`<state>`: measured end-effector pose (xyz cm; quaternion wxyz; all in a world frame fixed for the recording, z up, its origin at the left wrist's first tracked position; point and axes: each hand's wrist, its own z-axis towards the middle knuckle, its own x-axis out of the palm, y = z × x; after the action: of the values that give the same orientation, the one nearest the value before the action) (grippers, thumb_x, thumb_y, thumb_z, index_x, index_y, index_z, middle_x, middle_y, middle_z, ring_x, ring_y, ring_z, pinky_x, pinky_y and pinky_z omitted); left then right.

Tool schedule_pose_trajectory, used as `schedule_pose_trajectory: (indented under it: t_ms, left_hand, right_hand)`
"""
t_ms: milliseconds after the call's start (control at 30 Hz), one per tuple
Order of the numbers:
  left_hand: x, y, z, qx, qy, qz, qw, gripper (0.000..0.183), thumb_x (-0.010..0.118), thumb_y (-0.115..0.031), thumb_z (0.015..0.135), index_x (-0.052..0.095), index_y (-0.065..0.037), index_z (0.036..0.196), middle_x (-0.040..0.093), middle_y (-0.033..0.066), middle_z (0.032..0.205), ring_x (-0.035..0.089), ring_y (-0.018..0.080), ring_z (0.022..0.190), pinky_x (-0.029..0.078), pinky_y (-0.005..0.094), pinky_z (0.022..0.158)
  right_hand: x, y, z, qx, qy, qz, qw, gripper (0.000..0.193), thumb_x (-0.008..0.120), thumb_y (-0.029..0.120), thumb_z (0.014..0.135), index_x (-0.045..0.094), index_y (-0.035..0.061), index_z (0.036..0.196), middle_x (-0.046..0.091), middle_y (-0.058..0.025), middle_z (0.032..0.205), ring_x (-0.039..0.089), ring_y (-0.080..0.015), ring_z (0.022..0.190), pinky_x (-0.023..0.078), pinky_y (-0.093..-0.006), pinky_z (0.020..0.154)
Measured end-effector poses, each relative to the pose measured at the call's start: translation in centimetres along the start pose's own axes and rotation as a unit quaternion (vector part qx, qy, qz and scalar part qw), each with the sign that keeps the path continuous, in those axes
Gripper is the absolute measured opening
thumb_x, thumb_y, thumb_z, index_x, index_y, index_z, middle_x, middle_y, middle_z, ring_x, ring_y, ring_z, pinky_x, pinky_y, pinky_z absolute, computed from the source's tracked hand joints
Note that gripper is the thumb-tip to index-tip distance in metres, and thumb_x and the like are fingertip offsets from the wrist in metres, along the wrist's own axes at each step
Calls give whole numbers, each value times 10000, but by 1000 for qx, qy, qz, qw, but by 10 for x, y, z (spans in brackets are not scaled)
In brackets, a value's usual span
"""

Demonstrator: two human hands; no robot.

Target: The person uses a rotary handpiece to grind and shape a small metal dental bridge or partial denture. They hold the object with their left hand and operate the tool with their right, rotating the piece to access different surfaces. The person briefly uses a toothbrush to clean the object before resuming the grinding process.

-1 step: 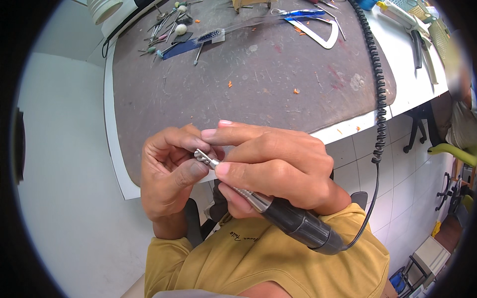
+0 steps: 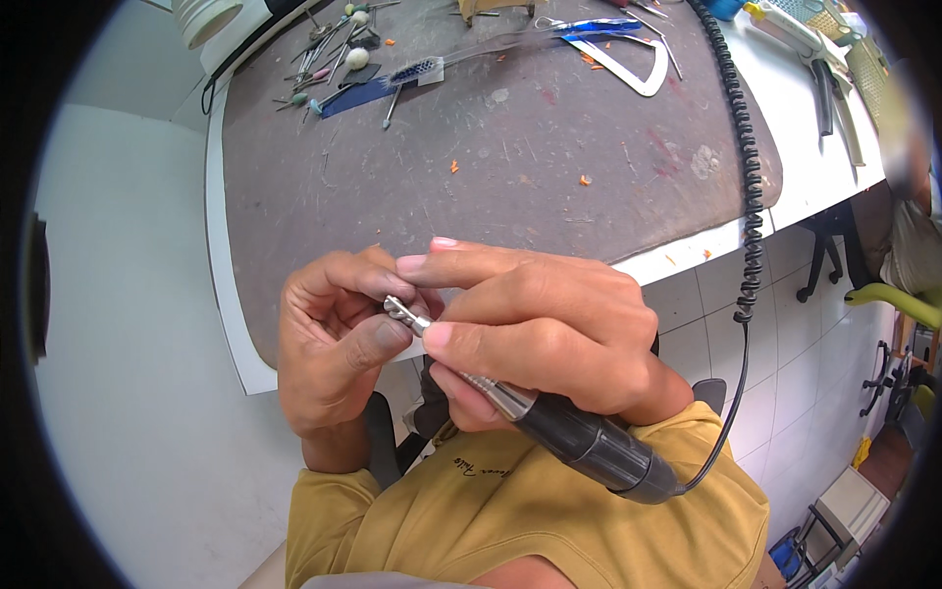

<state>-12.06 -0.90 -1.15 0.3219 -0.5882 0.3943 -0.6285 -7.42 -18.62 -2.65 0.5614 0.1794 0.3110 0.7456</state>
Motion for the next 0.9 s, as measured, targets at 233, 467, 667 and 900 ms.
schedule_pose_trajectory:
  t_ms: [233,467,667,900]
  left_hand:
    - [2,-3,-2,-16,-10,-6,1000,214,715,81,802,664,68,1009,666,138,970,664,184,933,558,307,863]
    - [1,-1,-1,-4,-9,-9,1000,230,722,78,798,659,68,1019,668,139,968,669,190,927,564,310,858]
    - [2,-4,-1,-15,-11,-1,1000,219,721,68,802,665,76,1014,676,158,985,681,203,922,575,314,836]
    - [4,-8,-1,-37,-16,-4,999,215,715,41,818,666,83,1023,679,174,997,687,214,912,594,321,788]
  right_hand:
    - [-1,1,0,0,5,0,1000,287,811,18,702,661,22,946,673,-112,789,711,-359,917,592,-474,820]
    - [-1,-2,1,-13,5,-2,1000,287,812,40,718,660,13,960,674,-113,789,710,-359,923,591,-476,823]
    - [-1,-2,0,-7,-2,-3,1000,296,813,33,715,660,14,968,675,-117,793,710,-358,925,590,-475,826]
    - [-3,0,2,1,7,1,1000,314,815,23,702,666,21,978,681,-123,804,711,-351,921,586,-476,836]
